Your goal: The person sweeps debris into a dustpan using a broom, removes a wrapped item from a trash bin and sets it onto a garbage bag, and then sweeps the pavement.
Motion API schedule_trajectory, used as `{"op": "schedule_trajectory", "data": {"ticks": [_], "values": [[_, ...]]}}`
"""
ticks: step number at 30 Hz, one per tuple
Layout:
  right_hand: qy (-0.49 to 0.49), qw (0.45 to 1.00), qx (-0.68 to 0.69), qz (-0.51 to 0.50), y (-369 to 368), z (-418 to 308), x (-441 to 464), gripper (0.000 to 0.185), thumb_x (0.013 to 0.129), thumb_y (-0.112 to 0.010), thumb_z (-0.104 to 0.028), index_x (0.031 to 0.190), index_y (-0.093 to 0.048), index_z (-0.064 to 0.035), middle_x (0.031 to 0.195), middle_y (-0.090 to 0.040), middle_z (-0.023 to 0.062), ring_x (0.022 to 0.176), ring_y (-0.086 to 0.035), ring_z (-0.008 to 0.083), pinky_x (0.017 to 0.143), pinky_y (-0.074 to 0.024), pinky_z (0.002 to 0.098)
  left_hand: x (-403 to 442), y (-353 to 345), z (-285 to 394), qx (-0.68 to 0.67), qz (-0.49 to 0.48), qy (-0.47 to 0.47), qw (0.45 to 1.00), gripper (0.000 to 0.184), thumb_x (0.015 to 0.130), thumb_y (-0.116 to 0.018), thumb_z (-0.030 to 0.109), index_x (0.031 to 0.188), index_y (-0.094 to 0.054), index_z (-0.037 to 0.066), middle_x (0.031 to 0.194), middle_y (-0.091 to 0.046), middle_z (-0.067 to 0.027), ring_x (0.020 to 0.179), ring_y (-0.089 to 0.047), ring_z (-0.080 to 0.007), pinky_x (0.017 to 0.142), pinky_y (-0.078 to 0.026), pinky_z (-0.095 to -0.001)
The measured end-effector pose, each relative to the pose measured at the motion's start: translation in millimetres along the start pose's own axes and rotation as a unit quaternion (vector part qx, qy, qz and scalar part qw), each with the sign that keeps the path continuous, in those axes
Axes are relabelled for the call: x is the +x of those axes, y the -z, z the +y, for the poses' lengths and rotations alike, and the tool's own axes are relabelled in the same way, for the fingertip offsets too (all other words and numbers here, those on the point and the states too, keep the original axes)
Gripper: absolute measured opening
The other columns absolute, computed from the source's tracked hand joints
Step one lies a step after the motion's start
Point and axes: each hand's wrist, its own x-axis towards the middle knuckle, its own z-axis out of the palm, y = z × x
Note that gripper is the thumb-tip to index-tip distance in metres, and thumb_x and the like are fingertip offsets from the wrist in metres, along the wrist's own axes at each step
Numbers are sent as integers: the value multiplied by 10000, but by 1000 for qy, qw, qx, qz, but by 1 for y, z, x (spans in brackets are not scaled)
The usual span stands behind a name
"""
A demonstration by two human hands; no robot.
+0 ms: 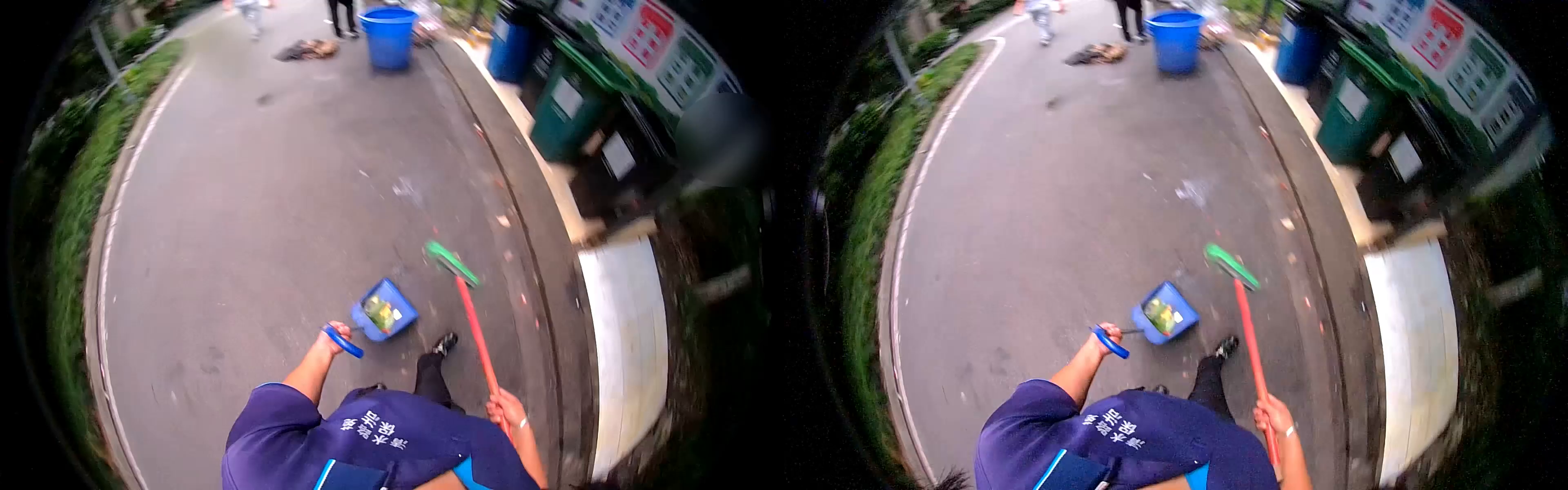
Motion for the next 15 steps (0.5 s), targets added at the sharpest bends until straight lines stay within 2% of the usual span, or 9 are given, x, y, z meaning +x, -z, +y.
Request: {"op": "schedule_trajectory", "data": {"ticks": [2, 4, 6, 7, 9, 10, 13, 14, 15], "values": [[8, 999, 46, 12, 31, -33, 24, 103, 744, -425, -70, 837, -396, -103, 542, -386, 18, 374, -313, 56, 314, -279, 185, 24, -25, 2, -39, -33, -3, 999, 165, 586, -437, 100, 466, -324, 87, 471, -355, -23, 435, -376, -129, 396, -338, -241], [4, 998, 60, 15, 64, -69, 45, 79, 742, -419, -62, 801, -386, -103, 543, -386, 22, 375, -315, 59, 320, -287, 191, 37, -62, -6, -48, -16, 0, 999, 175, 584, -441, 96, 462, -315, 88, 473, -343, -20, 444, -379, -129, 401, -337, -239], [-15, 980, 193, 35, 91, -104, 74, 35, 735, -420, -84, 716, -390, -82, 521, -380, 9, 366, -311, 60, 328, -296, 193, 56, -99, -7, -52, -29, -17, 998, 179, 594, -435, 98, 467, -308, 89, 479, -347, -21, 445, -378, -128, 398, -333, -237], [-6, 982, 187, 17, 110, -111, 86, 35, 735, -420, -84, 716, -390, -82, 521, -380, 9, 366, -311, 60, 328, -296, 193, 59, -111, -7, -37, -53, -31, 997, 184, 605, -428, 101, 472, -302, 90, 485, -351, -21, 446, -378, -126, 395, -329, -235], [-65, 949, 307, 3, 120, -155, 95, 123, 724, -428, -127, 630, -387, -59, 482, -367, -11, 356, -312, 65, 333, -305, 192, 69, -145, -10, -51, -29, -39, 998, 174, 626, -415, 107, 490, -308, 89, 489, -352, -20, 443, -376, -123, 386, -319, -228], [-38, 963, 260, 61, 125, -175, 102, 198, 712, -439, -170, 566, -375, -53, 438, -340, -27, 347, -316, 70, 324, -308, 200, 80, -158, -4, -47, -43, -26, 998, 171, 637, -410, 113, 498, -312, 88, 491, -352, -20, 443, -376, -122, 380, -312, -224], [-23, 950, 303, 76, 157, -210, 139, 207, 709, -441, -177, 561, -361, -57, 417, -319, -22, 338, -314, 75, 314, -305, 203, 94, -201, -5, -51, -41, -8, 998, 197, 654, -405, 118, 485, -307, 91, 490, -348, -14, 435, -357, -112, 360, -282, -210], [-23, 955, 283, 79, 169, -209, 153, 221, 711, -437, -182, 543, -336, -79, 408, -300, -18, 323, -301, 89, 303, -295, 202, 92, -202, -7, -58, -93, 3, 994, 210, 654, -407, 117, 473, -304, 92, 490, -346, -13, 431, -346, -108, 355, -270, -208], [22, 977, 189, 92, 164, -211, 154, 226, 717, -427, -174, 534, -317, -97, 409, -288, -12, 315, -296, 103, 297, -276, 209, 99, -205, -10, -62, -142, 25, 988, 223, 655, -408, 115, 461, -301, 92, 489, -344, -11, 427, -335, -105, 350, -258, -206]]}}
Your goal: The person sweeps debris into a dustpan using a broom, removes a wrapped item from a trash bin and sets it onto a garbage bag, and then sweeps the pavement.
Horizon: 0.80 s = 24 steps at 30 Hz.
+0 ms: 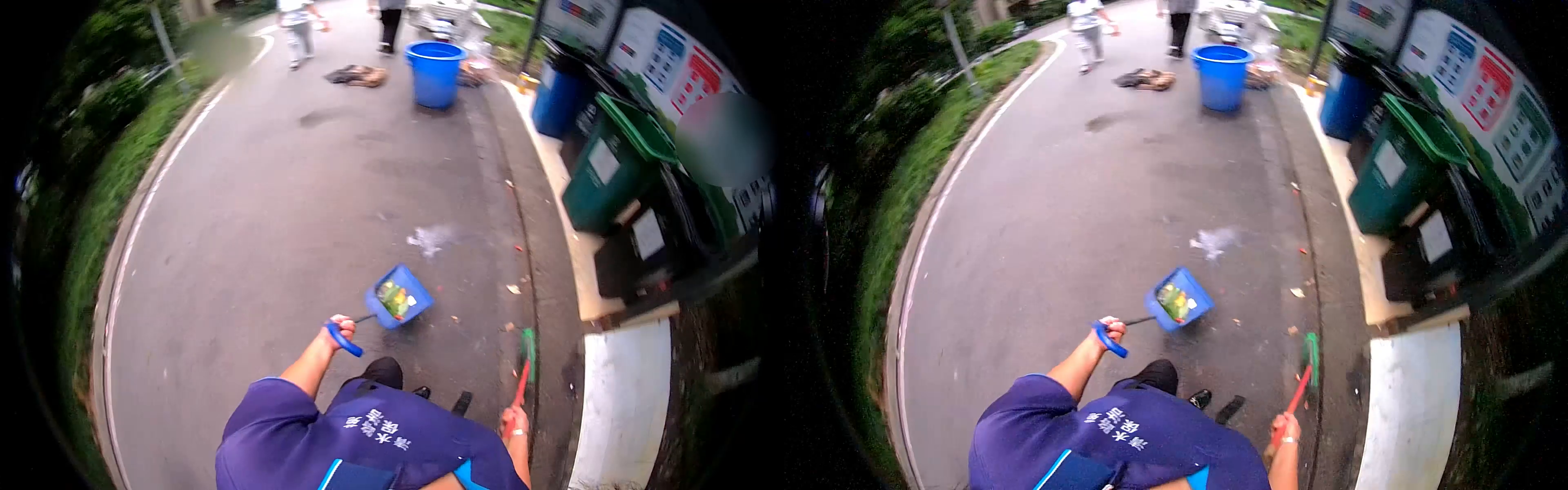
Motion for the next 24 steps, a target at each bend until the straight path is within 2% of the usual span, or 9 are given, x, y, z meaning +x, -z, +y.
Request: {"op": "schedule_trajectory", "data": {"ticks": [3, 4, 8, 10, 12, 14, 17, 19, 24], "values": [[8, 999, -30, -14, -25, -16, 32, 210, 713, -422, -132, 538, -313, -96, 416, -300, 1, 322, -306, 116, 318, -262, 224, 37, -7, 13, 5, -26, 5, 1000, 229, 652, -411, 108, 448, -309, 91, 477, -338, -9, 418, -321, -101, 341, -235, -203], [-51, 997, 61, -18, -29, -24, 59, 200, 703, -437, -136, 548, -323, -80, 429, -312, 5, 326, -312, 119, 329, -268, 224, 52, -22, 12, 2, -31, -15, 999, 224, 652, -412, 109, 451, -315, 90, 473, -336, -9, 419, -327, -101, 338, -231, -203], [-135, 978, 152, -52, -117, -43, 44, 167, 708, -425, -84, 569, -334, -73, 471, -333, -5, 339, -301, 74, 337, -286, 200, 116, -44, 55, -8, 76, 4, 997, 213, 640, -424, 115, 456, -320, 94, 479, -329, -6, 443, -360, -108, 339, -221, -198], [-137, 969, 158, -128, -140, -75, 34, 125, 715, -425, -87, 615, -354, -65, 485, -341, -13, 352, -305, 51, 328, -289, 173, 149, -63, 58, 81, 70, -89, 990, 202, 634, -433, 114, 463, -325, 101, 479, -331, -3, 441, -353, -109, 342, -220, -195], [-127, 969, 153, -147, -165, -113, 22, 78, 740, -409, -87, 797, -393, -36, 544, -365, -6, 383, -337, 29, 309, -296, 135, 189, -83, 62, 64, 37, -74, 995, 202, 627, -451, 118, 467, -329, 105, 479, -354, -5, 428, -336, -110, 345, -221, -200], [-141, 961, 178, -157, -186, -131, 15, 106, 749, -417, -94, 844, -402, -50, 551, -358, -9, 386, -341, 30, 317, -308, 139, 220, -74, 79, 47, 102, 21, 993, 207, 627, -459, 121, 466, -331, 98, 476, -371, -11, 414, -330, -111, 343, -224, -202], [-90, 987, 34, -130, -215, -159, 36, 126, 747, -428, -90, 866, -401, -58, 544, -372, -12, 386, -354, 40, 313, -317, 160, 258, -95, 80, 25, 124, 66, 990, 190, 633, -453, 121, 481, -348, 78, 475, -386, -24, 402, -335, -111, 335, -239, -208], [39, 965, -256, -28, -249, -184, 50, 135, 734, -431, -70, 866, -405, -67, 530, -392, -8, 378, -366, 52, 306, -326, 189, 285, -111, 80, 29, 132, 78, 988, 183, 634, -451, 117, 486, -354, 70, 478, -387, -26, 407, -347, -113, 332, -245, -207], [83, 907, -409, -46, -273, -262, 133, 150, 712, -440, -53, 859, -418, -71, 517, -394, -8, 358, -360, 58, 287, -304, 192, 331, -125, 57, 25, 155, 121, 980, 174, 645, -439, 105, 499, -366, 45, 490, -394, -42, 417, -374, -116, 308, -249, -194]]}}
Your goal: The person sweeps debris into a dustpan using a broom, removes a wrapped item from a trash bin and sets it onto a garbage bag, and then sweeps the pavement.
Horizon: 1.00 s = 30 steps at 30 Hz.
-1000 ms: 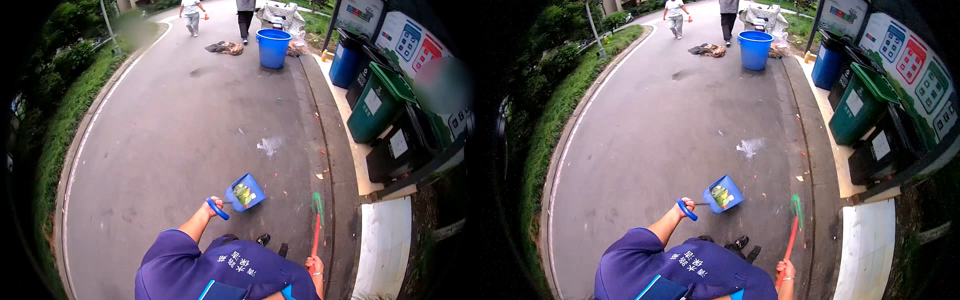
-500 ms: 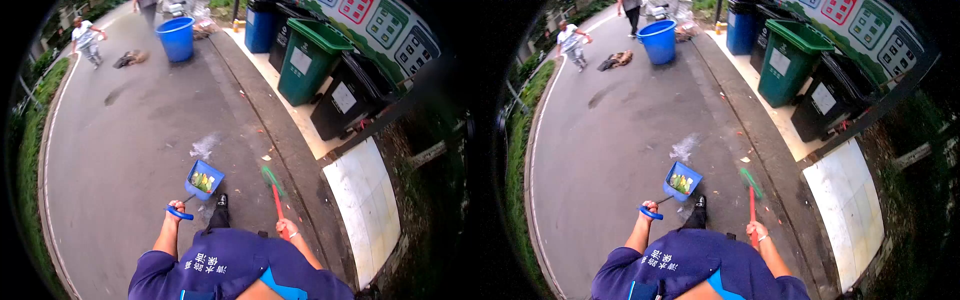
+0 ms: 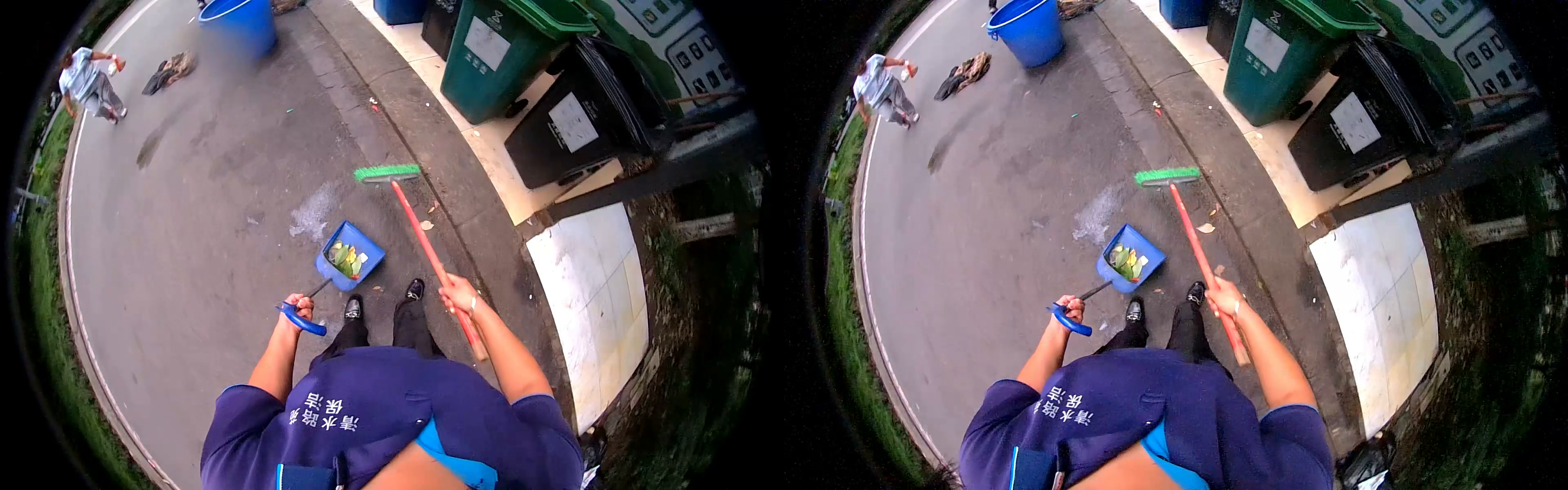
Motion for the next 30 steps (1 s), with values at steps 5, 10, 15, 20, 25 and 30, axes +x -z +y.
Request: {"op": "schedule_trajectory", "data": {"ticks": [5, 10, 15, 20, 25, 30], "values": [[7, 997, -58, -44, 59, -42, 137, 33, 722, -439, -61, 704, -413, -67, 487, -400, -7, 349, -357, 63, 290, -308, 200, 38, -11, -23, -20, 3, 1, 1000, 161, 657, -441, 126, 535, -386, 37, 494, -400, -45, 409, -367, -116, 306, -258, -196], [-63, 994, -67, -67, 115, -36, 168, 60, 739, -428, -95, 698, -389, -76, 462, -395, 5, 337, -361, 89, 291, -311, 220, 64, -9, -42, -38, 18, -12, 999, 156, 655, -444, 137, 547, -398, 34, 497, -407, -44, 380, -345, -112, 306, -260, -197], [-165, 983, 71, -44, 142, -9, 56, 63, 720, -466, -100, 715, -405, -84, 486, -404, -8, 354, -362, 70, 297, -321, 215, 84, -28, -50, -34, 3, -26, 999, 154, 649, -444, 132, 549, -395, 25, 496, -412, -43, 374, -348, -112, 303, -256, -196], [-189, 922, 308, -140, 168, -32, -16, 115, 754, -449, -102, 861, -409, -92, 541, -376, -17, 364, -307, 30, 299, -264, 173, 111, -62, -52, -7, 39, -66, 997, 158, 653, -439, 130, 543, -394, 26, 496, -418, -43, 388, -359, -114, 303, -251, -194], [-107, 983, 115, -92, 148, -54, 1, 153, 750, -435, -113, 900, -408, -100, 519, -376, -28, 346, -317, 26, 288, -279, 167, 133, -89, -36, 40, 61, -44, 996, 169, 647, -440, 146, 533, -389, 32, 494, -418, -31, 387, -357, -109, 302, -249, -193], [-113, 989, 89, -43, 136, -76, 65, 93, 750, -440, -120, 833, -408, -92, 501, -379, -30, 359, -337, 30, 280, -286, 169, 141, -143, -16, 48, 112, 10, 992, 166, 642, -435, 149, 533, -381, 36, 487, -407, -25, 383, -356, -106, 299, -250, -193]]}}
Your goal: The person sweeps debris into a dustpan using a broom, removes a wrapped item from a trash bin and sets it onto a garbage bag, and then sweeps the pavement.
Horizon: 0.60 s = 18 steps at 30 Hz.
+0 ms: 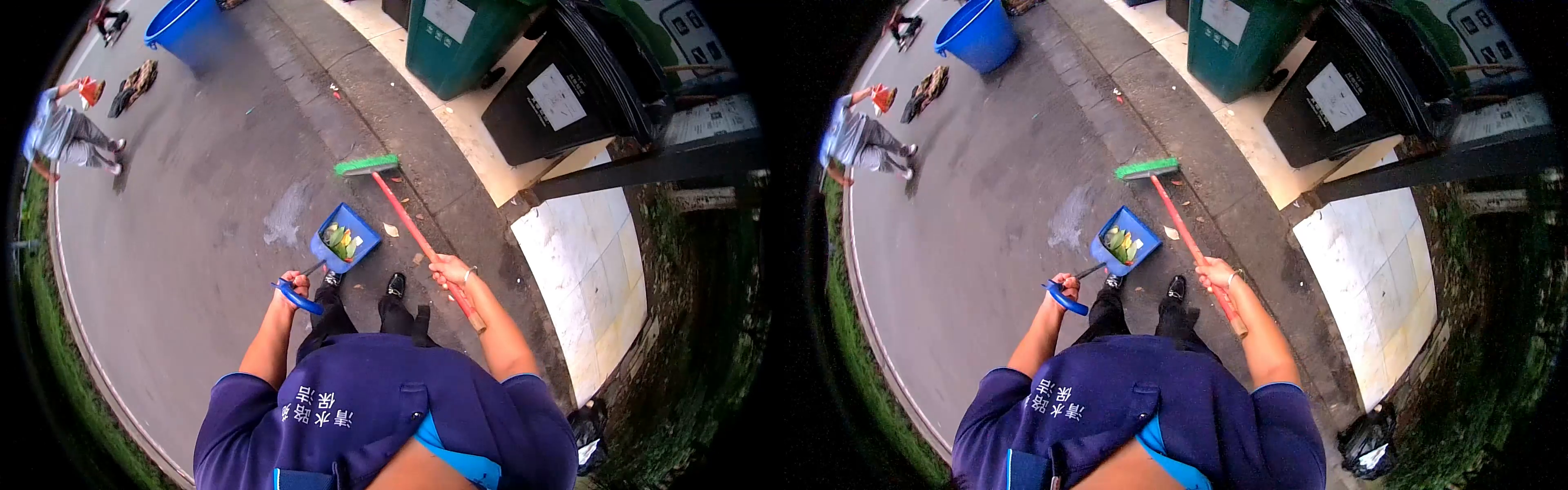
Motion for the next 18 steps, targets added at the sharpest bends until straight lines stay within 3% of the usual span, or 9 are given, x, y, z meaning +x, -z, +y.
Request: {"op": "schedule_trajectory", "data": {"ticks": [2, 5, 8, 10, 14, 16, 18], "values": [[-20, 991, 136, -8, 3, 1, 1, 144, 736, -470, -121, 866, -413, -95, 509, -392, -11, 364, -345, 50, 305, -303, 199, -1, -30, 14, 8, 20, 15, 1000, 164, 640, -433, 150, 535, -378, 37, 486, -405, -24, 382, -356, -105, 298, -251, -192], [-78, 974, 211, 21, -21, 18, -27, 157, 742, -474, -124, 883, -411, -97, 509, -390, -3, 361, -339, 51, 301, -295, 193, -6, -57, 39, 28, 18, 48, 998, 178, 647, -427, 169, 533, -367, 46, 485, -390, -22, 377, -352, -106, 293, -258, -189], [-76, 935, 345, -5, -38, 18, -77, 137, 755, -454, -125, 883, -408, -107, 518, -389, 5, 357, -326, 50, 291, -278, 189, -8, -78, 66, 43, 44, 88, 994, 184, 653, -421, 169, 528, -363, 48, 478, -378, -21, 374, -350, -110, 293, -260, -189], [-69, 856, 507, -79, -51, 9, -112, 110, 757, -446, -123, 856, -400, -115, 528, -386, 6, 354, -311, 47, 292, -257, 178, -4, -97, 80, 64, 61, 108, 990, 179, 651, -417, 167, 527, -361, 51, 473, -373, -22, 377, -354, -115, 295, -265, -188], [-32, 876, 482, -14, -87, 21, -115, 145, 771, -419, -118, 915, -409, -119, 545, -373, -6, 360, -304, 27, 298, -252, 157, 15, -123, 101, 112, 131, 99, 980, 190, 649, -411, 168, 501, -347, 67, 462, -375, -28, 385, -365, -124, 307, -283, -189], [-2, 876, 481, 28, -102, 28, -100, 67, 748, -447, -121, 794, -397, -117, 534, -383, 8, 367, -308, 47, 305, -245, 163, 22, -121, 113, 183, 127, 131, 966, 196, 651, -395, 170, 489, -348, 69, 457, -384, -34, 385, -374, -130, 317, -304, -202], [-3, 870, 489, 58, -111, 25, -77, 72, 738, -460, -106, 769, -396, -119, 530, -379, 6, 372, -318, 52, 309, -254, 175, 34, -126, 119, 185, 112, 165, 962, 197, 653, -387, 174, 490, -358, 67, 456, -392, -39, 387, -382, -135, 326, -320, -210]]}}
